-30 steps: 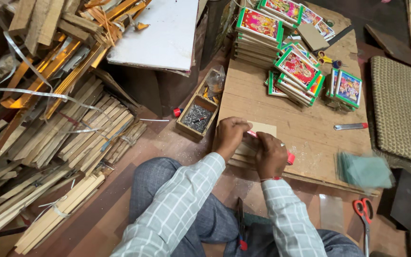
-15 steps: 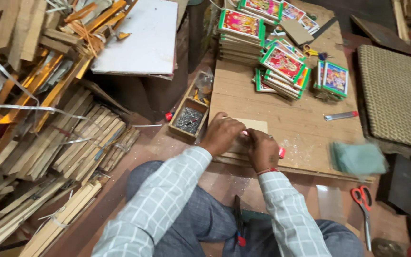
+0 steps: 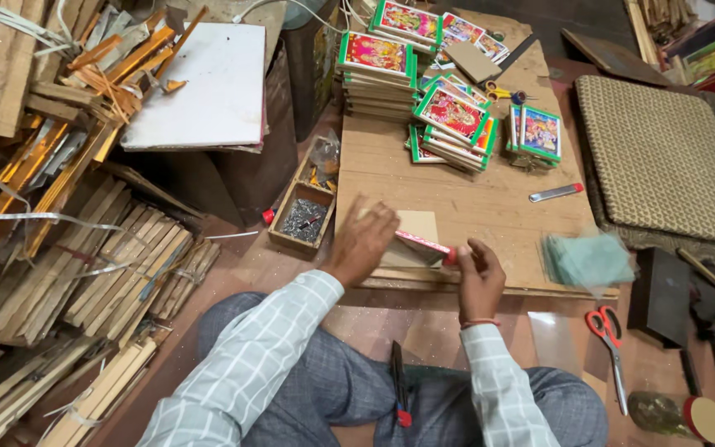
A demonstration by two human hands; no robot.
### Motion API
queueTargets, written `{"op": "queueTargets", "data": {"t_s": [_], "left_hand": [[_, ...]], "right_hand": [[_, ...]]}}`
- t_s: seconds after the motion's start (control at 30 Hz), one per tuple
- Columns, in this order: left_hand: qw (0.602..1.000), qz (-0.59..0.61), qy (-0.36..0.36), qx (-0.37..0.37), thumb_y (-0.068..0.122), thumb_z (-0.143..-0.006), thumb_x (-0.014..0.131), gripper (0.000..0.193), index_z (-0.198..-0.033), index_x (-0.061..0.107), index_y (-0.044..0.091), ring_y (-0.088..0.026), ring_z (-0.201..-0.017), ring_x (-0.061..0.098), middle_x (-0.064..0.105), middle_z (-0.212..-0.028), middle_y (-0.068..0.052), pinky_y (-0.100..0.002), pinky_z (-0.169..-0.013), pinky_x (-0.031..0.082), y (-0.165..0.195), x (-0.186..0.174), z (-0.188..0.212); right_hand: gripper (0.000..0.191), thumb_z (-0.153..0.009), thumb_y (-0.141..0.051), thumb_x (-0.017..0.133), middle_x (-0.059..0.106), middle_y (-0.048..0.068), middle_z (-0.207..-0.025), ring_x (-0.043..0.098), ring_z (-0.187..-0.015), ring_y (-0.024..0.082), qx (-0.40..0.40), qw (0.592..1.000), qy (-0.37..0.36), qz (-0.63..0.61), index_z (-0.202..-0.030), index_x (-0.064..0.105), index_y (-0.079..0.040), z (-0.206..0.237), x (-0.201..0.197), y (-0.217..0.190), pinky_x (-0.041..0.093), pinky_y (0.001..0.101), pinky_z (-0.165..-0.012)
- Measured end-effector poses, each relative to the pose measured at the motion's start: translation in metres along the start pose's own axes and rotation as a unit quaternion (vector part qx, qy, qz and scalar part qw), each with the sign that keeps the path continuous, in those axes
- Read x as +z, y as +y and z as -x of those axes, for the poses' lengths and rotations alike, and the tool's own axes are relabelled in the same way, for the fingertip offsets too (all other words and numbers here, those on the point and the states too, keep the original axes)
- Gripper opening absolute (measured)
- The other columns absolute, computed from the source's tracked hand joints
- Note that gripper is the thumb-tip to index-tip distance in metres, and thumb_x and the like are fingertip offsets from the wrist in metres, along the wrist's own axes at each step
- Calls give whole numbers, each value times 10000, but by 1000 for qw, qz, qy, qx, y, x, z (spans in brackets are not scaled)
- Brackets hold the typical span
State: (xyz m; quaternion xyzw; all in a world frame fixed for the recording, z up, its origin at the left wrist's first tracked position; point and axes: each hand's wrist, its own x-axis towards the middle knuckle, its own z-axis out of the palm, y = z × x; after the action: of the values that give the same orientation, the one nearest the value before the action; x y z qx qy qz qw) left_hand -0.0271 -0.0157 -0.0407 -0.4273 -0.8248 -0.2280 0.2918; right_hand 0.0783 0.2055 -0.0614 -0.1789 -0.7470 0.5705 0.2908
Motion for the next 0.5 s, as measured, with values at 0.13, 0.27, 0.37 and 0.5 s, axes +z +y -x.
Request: {"op": "queueTargets", "data": {"t_s": [0.13,0.27,0.37,0.5], "left_hand": [[989,145,3,40,20,-888,637,389,-1275,678,10,-294,-1293,623,695,-1318,-157,-477,-1157,436,30,23,-8],[970,231,-71,-37,97,-863,685,277,-1136,733,77,-277,-1101,688,756,-1133,-101,-442,-957,504,50,35,-18],[962,236,-111,-82,177,-877,716,166,-1032,763,135,-242,-975,710,778,-1020,-40,-433,-845,499,54,37,-23],[963,235,-103,-85,233,-872,732,161,-1007,775,157,-237,-965,704,776,-1011,-20,-429,-845,493,56,35,-27]], "right_hand": [[361,-968,-228,681,709,113,-1078,712,-876,237,246,949,-22,-198,-1239,660,10,5,-7,27,586,350,-757],[313,-977,-200,662,727,118,-1026,724,-843,227,256,932,-18,-256,-1206,653,12,5,-7,38,606,361,-766],[286,-978,-178,655,730,123,-985,723,-817,242,263,924,-10,-278,-1188,648,17,4,-7,39,604,365,-754],[273,-991,-166,651,723,121,-976,706,-813,225,256,917,-3,-306,-1190,645,22,5,-2,40,603,364,-761]]}}
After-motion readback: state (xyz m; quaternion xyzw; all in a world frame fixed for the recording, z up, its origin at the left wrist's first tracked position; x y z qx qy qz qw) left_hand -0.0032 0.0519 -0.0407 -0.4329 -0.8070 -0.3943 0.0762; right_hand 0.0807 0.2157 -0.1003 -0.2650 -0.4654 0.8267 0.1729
